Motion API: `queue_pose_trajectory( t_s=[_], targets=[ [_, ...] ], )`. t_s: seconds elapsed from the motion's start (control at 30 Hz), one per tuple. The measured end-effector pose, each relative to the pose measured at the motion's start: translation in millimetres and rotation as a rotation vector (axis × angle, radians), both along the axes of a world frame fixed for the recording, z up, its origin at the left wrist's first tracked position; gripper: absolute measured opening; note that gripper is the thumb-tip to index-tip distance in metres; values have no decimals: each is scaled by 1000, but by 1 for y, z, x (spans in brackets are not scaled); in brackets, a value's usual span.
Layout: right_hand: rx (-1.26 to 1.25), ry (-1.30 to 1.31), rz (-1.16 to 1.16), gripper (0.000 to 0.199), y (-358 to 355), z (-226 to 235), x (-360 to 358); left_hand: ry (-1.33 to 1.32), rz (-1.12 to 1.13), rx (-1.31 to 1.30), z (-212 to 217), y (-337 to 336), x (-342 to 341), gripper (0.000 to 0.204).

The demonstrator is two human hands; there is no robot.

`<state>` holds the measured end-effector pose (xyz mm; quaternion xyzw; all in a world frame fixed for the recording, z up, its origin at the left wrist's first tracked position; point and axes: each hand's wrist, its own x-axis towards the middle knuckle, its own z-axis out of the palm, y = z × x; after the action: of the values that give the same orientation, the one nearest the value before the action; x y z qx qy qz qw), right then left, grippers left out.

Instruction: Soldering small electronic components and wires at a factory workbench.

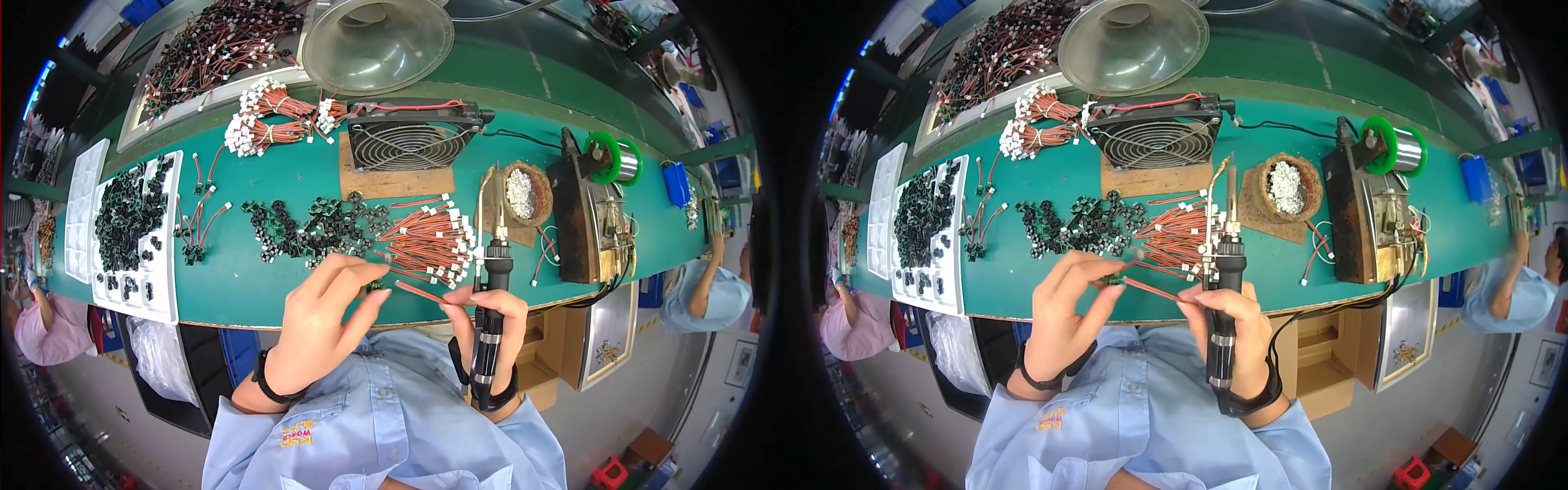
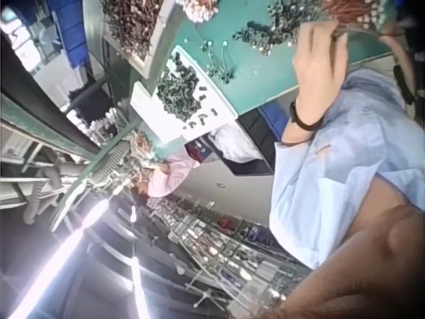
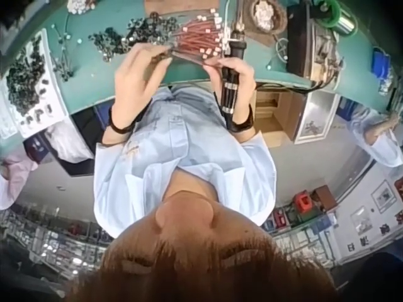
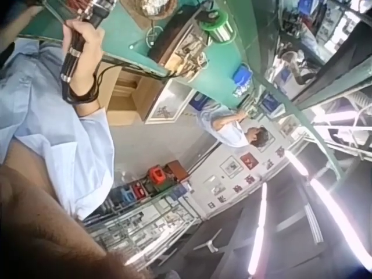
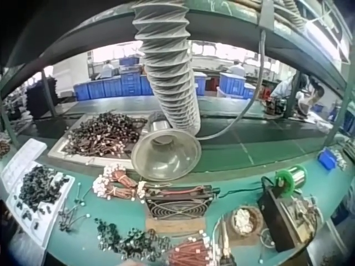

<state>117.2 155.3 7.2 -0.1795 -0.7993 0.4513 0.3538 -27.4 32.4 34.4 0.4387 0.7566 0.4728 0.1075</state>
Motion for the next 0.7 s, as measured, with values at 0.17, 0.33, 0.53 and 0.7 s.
queue_pose_trajectory(
  t_s=[0.17, 0.33, 0.53, 0.7],
  targets=[
    [-19, -46, 77, 40, 4, 4, 4, 473, -166, 20, 7, 1, -13, 23],
    [125, -50, 119, 40, 9, 9, 1, 550, -318, -66, 7, -2, -14, 24],
    [327, -124, 255, 40, 10, 13, -6, 303, -304, -109, 4, 1, -1, 20],
    [140, 29, 108, 39, 5, 8, -13, 42, -226, -20, 4, 3, 4, 24]
  ],
)
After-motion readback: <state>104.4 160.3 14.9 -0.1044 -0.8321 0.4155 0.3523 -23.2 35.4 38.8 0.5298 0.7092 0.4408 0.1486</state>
